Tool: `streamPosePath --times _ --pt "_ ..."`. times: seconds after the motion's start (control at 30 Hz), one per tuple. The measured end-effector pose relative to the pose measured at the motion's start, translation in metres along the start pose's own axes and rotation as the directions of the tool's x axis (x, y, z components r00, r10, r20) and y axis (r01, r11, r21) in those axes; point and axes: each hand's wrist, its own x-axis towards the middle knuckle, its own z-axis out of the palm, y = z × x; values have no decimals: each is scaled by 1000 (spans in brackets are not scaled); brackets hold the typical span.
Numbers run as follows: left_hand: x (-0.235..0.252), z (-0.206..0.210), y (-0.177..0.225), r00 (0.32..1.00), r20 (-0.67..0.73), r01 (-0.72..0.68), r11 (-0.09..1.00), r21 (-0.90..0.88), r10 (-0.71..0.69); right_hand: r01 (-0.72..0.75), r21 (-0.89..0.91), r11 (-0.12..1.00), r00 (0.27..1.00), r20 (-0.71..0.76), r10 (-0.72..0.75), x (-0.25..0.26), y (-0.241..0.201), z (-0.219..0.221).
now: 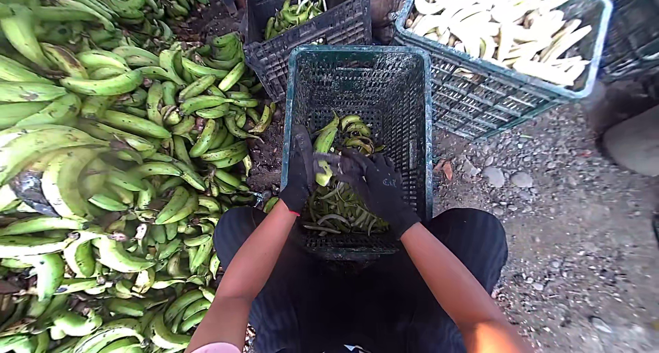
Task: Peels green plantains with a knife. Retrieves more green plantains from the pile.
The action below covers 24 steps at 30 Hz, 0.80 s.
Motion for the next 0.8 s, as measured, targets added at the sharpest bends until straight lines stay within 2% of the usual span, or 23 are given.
streamPosePath --times 0.07,0.13,0.17,0.27,0.33,0.4,0.47,0.6,0.7,0.8 --pt "-11 12 3 999 5 -37 985 167 37 -194 58 979 980 49 191 15 2 -3" --pt "-25 26 7 1000 15 21 973 231 -26 -284 153 946 958 14 285 32 17 -7" --pt "-29 29 5 996 58 51 983 177 -62 -265 216 940 959 -39 279 39 29 -8" --pt "-26 22 -2 985 141 112 992 -60 -102 -168 351 921 979 -49 198 29 34 -19" --pt "-15 13 -3 982 178 79 990 -120 -57 -28 340 940 996 -70 54 17 28 -18" --pt "-3 4 -10 979 190 -36 986 -165 67 -3 266 964 1000 -25 10 5 21 -10" --pt "5 -2 -13 980 130 -129 977 -168 151 1 172 985 1000 23 -5 -5 14 -1" --pt "8 -6 -8 989 48 -131 972 -193 143 17 146 989 997 69 -27 -12 -2 2" --pt "-3 -2 -11 973 92 -212 977 13 210 -54 107 993 998 45 49 0 -2 5" --pt "-16 15 0 983 118 -153 981 116 140 -214 59 975 974 -65 218 22 -1 2"
